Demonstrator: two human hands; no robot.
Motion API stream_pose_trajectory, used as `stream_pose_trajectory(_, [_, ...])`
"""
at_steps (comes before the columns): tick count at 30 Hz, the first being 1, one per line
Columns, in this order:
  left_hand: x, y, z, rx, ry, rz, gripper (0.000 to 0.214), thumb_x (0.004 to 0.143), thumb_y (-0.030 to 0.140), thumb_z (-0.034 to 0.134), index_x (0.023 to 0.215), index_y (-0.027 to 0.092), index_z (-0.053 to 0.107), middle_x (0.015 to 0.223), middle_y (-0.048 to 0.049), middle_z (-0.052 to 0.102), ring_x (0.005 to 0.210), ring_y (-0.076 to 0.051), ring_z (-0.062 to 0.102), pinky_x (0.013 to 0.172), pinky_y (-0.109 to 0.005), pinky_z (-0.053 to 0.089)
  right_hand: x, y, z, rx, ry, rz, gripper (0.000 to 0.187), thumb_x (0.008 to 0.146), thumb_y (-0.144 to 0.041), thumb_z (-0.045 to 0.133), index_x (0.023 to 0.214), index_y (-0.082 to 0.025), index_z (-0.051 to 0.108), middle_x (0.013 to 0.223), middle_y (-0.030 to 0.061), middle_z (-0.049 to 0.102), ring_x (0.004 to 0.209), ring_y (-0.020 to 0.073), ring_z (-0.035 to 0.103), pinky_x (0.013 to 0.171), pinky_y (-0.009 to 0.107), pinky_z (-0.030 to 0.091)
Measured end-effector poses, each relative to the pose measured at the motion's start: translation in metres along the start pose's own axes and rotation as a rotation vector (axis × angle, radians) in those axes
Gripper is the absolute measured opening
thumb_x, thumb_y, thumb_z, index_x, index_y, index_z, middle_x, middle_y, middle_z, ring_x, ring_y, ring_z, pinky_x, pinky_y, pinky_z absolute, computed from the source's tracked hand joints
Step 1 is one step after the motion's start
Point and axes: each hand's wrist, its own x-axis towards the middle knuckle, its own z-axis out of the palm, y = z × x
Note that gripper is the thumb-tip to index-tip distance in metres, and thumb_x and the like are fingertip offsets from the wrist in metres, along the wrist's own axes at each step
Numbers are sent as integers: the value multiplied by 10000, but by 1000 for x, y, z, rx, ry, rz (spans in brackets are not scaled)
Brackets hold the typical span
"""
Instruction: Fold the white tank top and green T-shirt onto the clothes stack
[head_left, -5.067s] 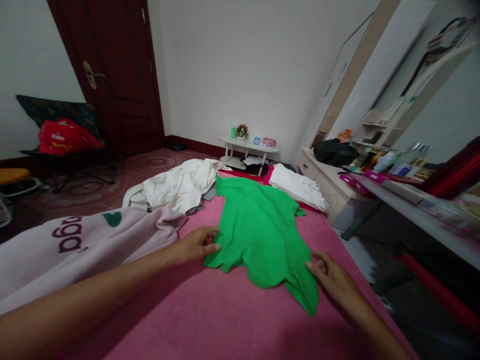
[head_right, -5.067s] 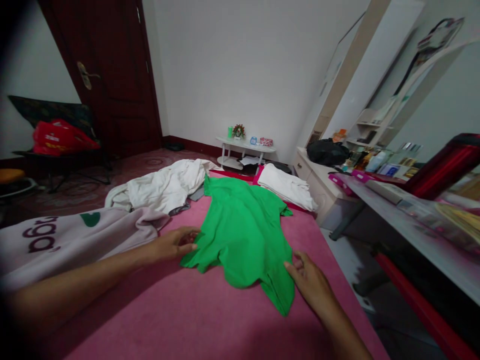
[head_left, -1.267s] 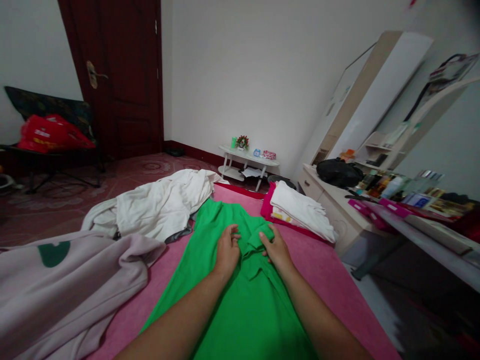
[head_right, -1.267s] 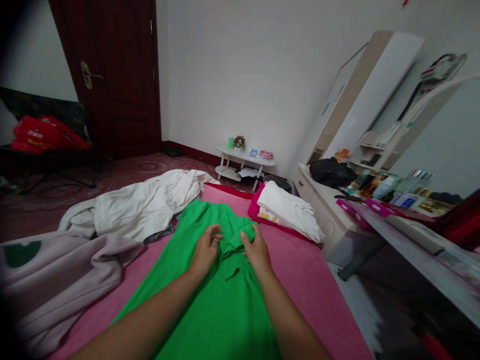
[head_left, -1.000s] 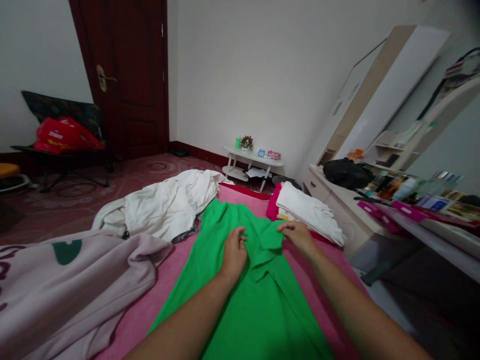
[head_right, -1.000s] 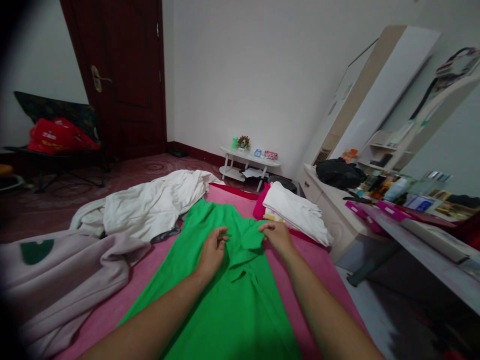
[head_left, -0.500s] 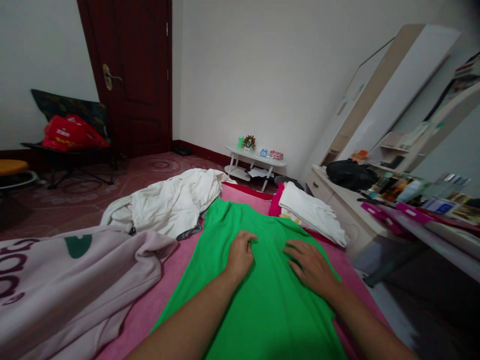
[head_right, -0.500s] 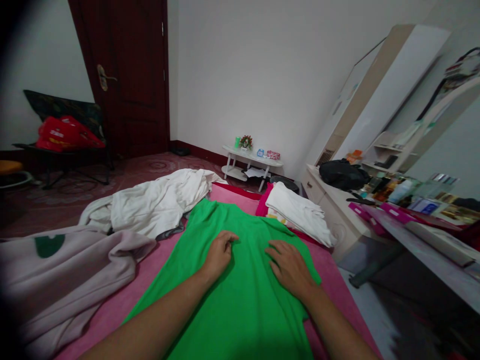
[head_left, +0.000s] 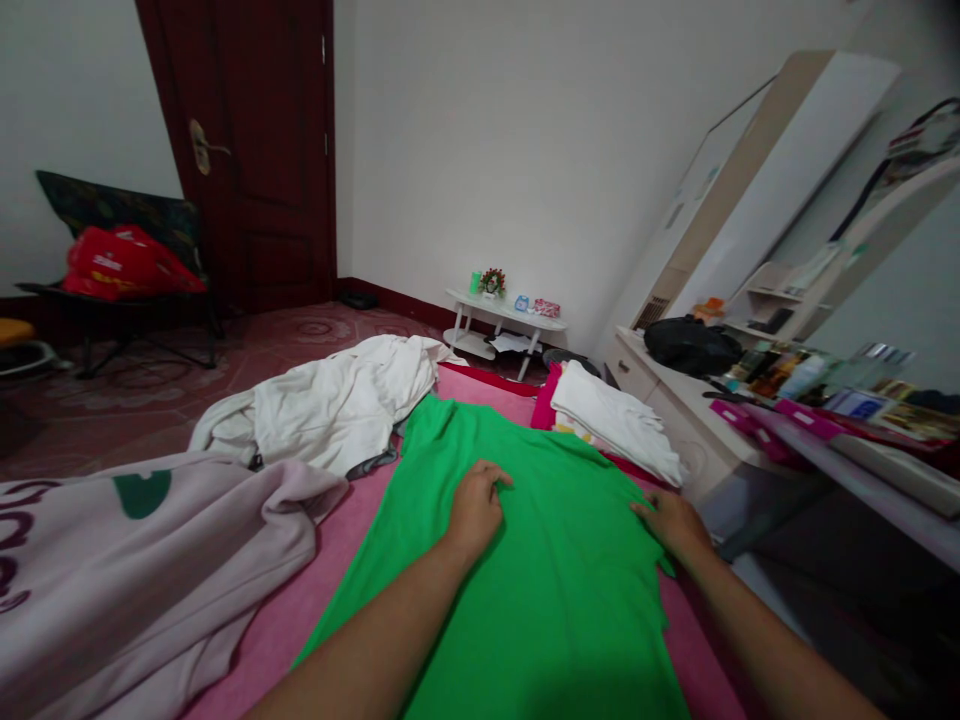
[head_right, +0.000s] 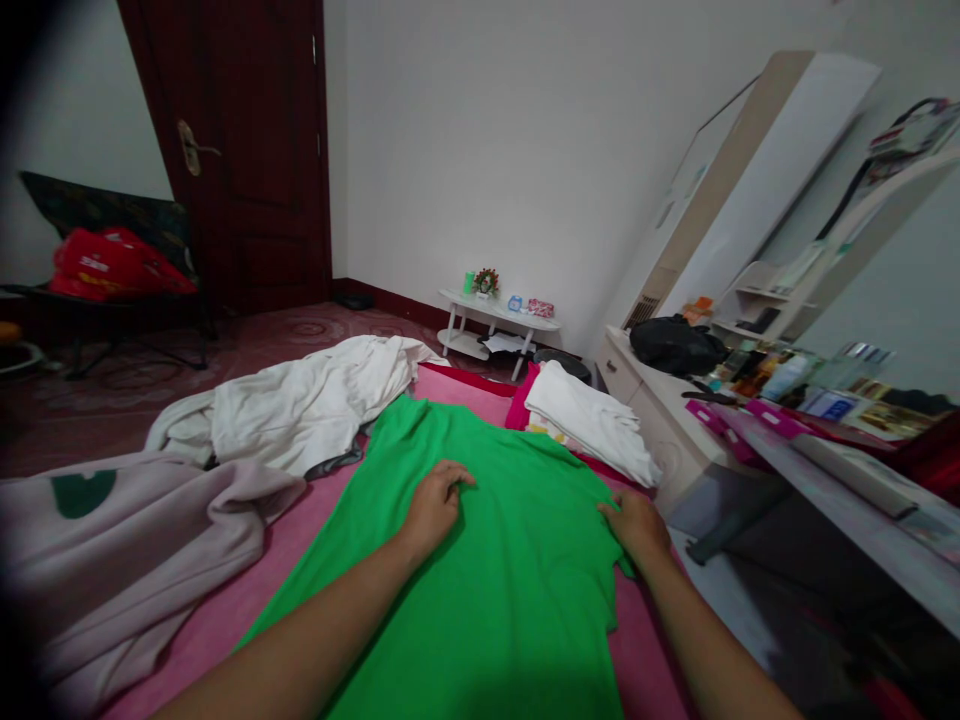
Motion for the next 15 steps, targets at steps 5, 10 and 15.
stream_pose_trajectory(5, [0,1,0,24,-23,-3,397,707,-61,434,905,171,689,1001,-49,629,956,-159,584,890,-284,455,4,-4,-11,-127,178,-32,210,868,-242,443,848,-165,637,907,142,666,871,272,633,641,325,397])
stream_pose_trajectory(10, [0,0,2,53,-30,5,392,707,-50,450,905,184,693,998,-40,630,951,-160,581,890,-290,452,3,-72,-12,-46,272,-154,322,871,-267,463,1176,-189,534,1057,111,644,951,244,616,737,314,411])
stream_pose_trajectory(15, [0,1,1,54,-35,6,387,700,-52,453,897,175,696,992,-46,631,955,-162,579,882,-284,450,26,-123,1,231,169,-146,542,788,-311,613,1297,-194,468,893,103,693,850,266,642,706,327,430])
